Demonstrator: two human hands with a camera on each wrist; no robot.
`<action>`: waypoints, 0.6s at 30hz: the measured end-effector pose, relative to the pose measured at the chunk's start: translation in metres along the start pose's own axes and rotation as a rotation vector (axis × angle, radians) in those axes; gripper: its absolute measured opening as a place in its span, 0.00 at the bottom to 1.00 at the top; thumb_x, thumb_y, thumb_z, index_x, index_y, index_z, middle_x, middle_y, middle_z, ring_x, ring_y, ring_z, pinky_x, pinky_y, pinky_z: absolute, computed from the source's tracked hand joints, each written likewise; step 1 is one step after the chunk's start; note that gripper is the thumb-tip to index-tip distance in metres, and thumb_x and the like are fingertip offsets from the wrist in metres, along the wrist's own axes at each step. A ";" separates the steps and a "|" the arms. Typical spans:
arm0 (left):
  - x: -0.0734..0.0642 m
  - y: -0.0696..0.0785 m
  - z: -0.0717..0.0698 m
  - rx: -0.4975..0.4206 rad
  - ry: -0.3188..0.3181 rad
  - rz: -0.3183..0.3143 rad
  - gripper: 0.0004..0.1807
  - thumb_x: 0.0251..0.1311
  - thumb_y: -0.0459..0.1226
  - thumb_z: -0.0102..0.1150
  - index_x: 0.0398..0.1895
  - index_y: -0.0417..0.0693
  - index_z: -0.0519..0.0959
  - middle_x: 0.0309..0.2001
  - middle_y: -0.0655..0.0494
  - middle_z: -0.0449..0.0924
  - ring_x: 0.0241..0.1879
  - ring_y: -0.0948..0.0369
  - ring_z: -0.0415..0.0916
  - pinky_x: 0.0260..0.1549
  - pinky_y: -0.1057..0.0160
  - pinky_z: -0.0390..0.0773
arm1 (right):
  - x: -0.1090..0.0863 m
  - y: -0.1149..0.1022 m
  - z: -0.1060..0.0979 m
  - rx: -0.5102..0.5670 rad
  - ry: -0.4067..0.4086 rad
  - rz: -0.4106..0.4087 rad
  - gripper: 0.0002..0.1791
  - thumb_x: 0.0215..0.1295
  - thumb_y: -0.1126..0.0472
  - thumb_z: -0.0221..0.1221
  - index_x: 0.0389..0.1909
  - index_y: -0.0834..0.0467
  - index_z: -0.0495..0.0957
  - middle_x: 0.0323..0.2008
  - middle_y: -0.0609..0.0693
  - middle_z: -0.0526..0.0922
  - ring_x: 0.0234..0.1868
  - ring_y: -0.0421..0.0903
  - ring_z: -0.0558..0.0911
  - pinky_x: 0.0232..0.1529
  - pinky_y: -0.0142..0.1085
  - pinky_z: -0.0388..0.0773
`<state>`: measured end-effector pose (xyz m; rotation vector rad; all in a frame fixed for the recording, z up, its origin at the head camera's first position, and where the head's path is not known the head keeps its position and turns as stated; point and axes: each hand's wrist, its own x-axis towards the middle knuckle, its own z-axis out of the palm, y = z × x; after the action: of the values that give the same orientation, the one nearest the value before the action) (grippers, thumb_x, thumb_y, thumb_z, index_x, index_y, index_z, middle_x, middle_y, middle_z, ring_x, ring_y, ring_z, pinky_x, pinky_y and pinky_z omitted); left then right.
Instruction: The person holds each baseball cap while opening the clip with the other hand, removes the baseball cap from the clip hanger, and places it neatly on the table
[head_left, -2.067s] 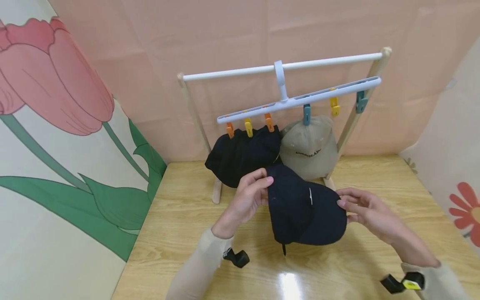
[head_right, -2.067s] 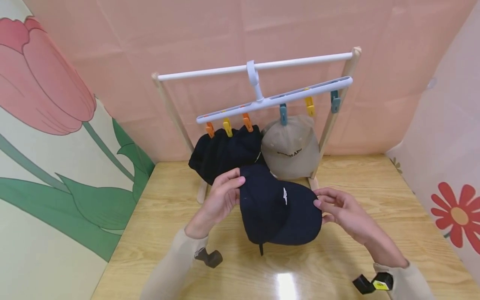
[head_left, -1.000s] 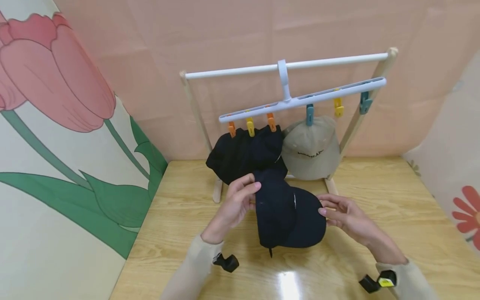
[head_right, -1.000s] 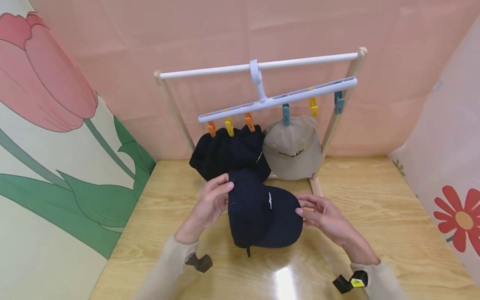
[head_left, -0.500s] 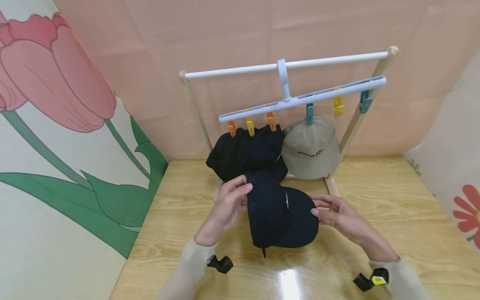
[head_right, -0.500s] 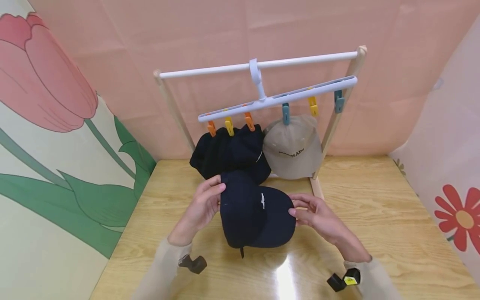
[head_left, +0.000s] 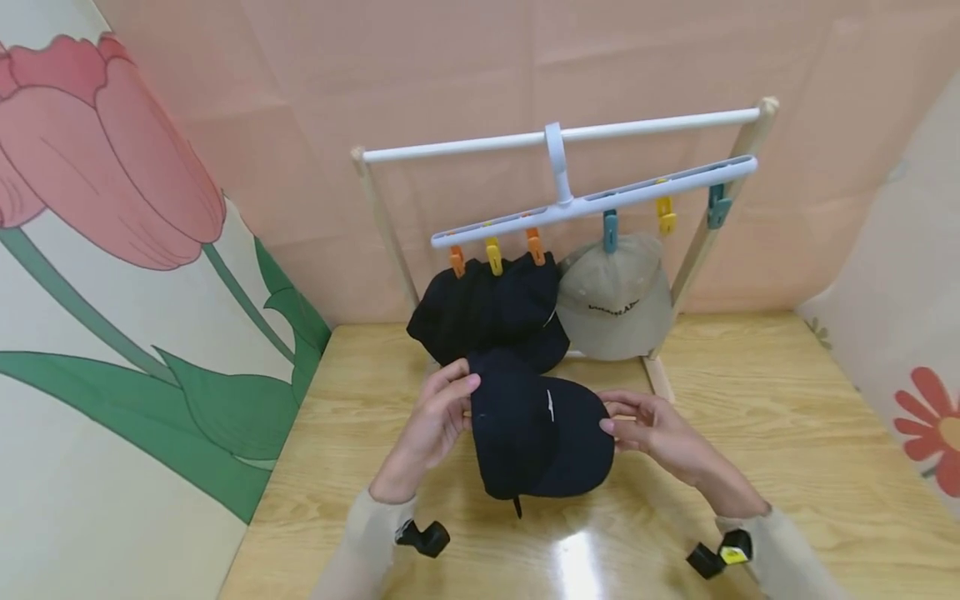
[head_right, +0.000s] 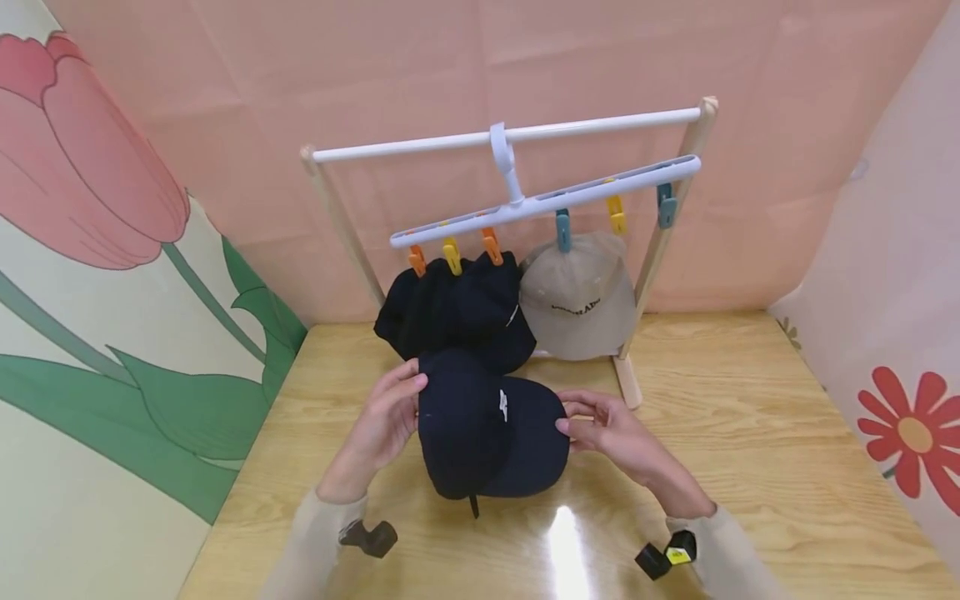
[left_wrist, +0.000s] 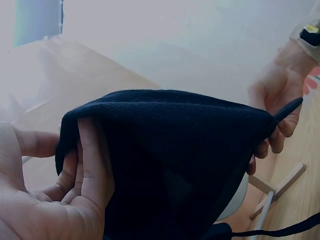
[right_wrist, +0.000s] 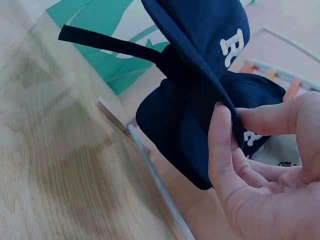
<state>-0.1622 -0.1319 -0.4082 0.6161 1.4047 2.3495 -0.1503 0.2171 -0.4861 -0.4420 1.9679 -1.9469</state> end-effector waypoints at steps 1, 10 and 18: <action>-0.001 0.000 -0.001 -0.003 0.000 0.001 0.11 0.79 0.34 0.46 0.34 0.49 0.72 0.30 0.61 0.76 0.27 0.68 0.81 0.26 0.71 0.83 | 0.001 0.000 0.001 -0.004 0.003 0.003 0.29 0.78 0.68 0.59 0.72 0.78 0.63 0.52 0.44 0.86 0.48 0.40 0.88 0.47 0.39 0.88; -0.008 -0.001 -0.007 -0.028 0.024 0.002 0.11 0.79 0.34 0.46 0.33 0.50 0.71 0.29 0.61 0.75 0.26 0.68 0.81 0.24 0.71 0.82 | 0.009 0.004 0.006 -0.012 0.010 0.015 0.29 0.77 0.67 0.60 0.71 0.76 0.65 0.49 0.45 0.87 0.46 0.41 0.88 0.48 0.39 0.88; -0.014 -0.007 -0.011 -0.025 0.075 -0.017 0.11 0.79 0.34 0.48 0.33 0.50 0.70 0.30 0.61 0.73 0.26 0.68 0.80 0.24 0.71 0.81 | 0.012 0.015 0.007 0.041 -0.020 -0.007 0.27 0.77 0.69 0.59 0.70 0.78 0.64 0.50 0.44 0.87 0.46 0.40 0.88 0.46 0.39 0.89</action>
<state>-0.1557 -0.1434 -0.4218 0.5119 1.4037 2.3966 -0.1579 0.2058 -0.5013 -0.4561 1.9136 -1.9754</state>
